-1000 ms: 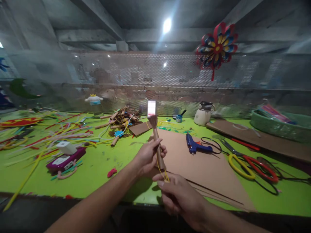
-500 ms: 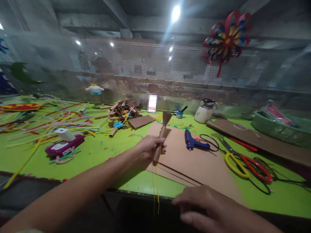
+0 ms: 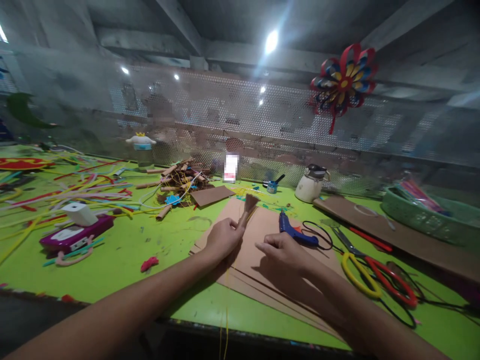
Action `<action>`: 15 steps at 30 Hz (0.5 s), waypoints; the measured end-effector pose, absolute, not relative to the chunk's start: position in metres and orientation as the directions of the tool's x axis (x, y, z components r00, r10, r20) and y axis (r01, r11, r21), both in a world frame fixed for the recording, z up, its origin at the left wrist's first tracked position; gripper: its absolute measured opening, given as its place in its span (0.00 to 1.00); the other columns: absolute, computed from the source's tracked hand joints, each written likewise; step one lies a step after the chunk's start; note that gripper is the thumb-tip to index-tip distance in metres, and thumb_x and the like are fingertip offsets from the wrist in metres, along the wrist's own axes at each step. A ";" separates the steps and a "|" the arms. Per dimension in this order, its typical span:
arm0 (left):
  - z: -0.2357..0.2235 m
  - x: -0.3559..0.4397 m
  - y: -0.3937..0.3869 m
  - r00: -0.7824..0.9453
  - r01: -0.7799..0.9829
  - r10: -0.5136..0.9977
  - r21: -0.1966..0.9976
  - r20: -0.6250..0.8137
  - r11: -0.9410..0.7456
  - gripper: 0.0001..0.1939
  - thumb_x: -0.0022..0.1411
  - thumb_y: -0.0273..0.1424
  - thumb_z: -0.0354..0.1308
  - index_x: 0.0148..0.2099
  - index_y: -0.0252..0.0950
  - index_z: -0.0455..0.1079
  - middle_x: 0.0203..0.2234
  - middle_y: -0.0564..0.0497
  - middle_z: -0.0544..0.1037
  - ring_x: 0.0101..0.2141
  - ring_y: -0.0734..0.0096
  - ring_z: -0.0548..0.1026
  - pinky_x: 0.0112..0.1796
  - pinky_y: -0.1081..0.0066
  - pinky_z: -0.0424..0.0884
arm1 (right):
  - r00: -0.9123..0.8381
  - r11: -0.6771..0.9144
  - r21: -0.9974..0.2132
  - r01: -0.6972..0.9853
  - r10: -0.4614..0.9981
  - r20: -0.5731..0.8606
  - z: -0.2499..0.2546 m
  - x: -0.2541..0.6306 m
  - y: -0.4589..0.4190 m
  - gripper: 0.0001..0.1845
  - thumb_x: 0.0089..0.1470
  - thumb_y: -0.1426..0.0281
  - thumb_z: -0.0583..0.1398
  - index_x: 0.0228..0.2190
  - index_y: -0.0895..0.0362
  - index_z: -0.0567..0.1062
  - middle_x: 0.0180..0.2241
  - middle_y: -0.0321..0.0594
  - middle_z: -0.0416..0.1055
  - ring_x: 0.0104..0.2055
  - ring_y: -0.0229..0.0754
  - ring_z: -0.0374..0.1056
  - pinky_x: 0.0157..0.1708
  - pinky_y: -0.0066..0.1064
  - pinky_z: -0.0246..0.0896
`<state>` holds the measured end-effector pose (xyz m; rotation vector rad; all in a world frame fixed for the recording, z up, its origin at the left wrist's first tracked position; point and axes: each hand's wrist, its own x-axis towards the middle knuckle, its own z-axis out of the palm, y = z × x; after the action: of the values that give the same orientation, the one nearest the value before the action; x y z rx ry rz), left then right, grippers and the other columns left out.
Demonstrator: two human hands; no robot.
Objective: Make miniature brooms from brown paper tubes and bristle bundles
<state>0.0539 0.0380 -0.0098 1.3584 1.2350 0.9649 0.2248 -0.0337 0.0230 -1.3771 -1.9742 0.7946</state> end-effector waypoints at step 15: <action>-0.008 0.051 0.044 0.059 0.798 0.990 0.589 0.132 -0.126 0.26 0.55 0.53 0.46 0.36 0.36 0.68 0.29 0.44 0.77 0.29 0.60 0.73 0.26 0.70 0.58 | -0.137 0.311 -0.855 0.416 0.950 0.279 -0.011 0.214 -0.070 0.13 0.56 0.68 0.53 0.41 0.58 0.72 0.33 0.42 0.70 0.33 0.38 0.65 0.34 0.29 0.62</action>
<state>0.0515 0.0444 -0.0084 1.9847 1.7899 0.7320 0.2136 -0.0701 -0.0108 -1.2417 -1.7141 0.7777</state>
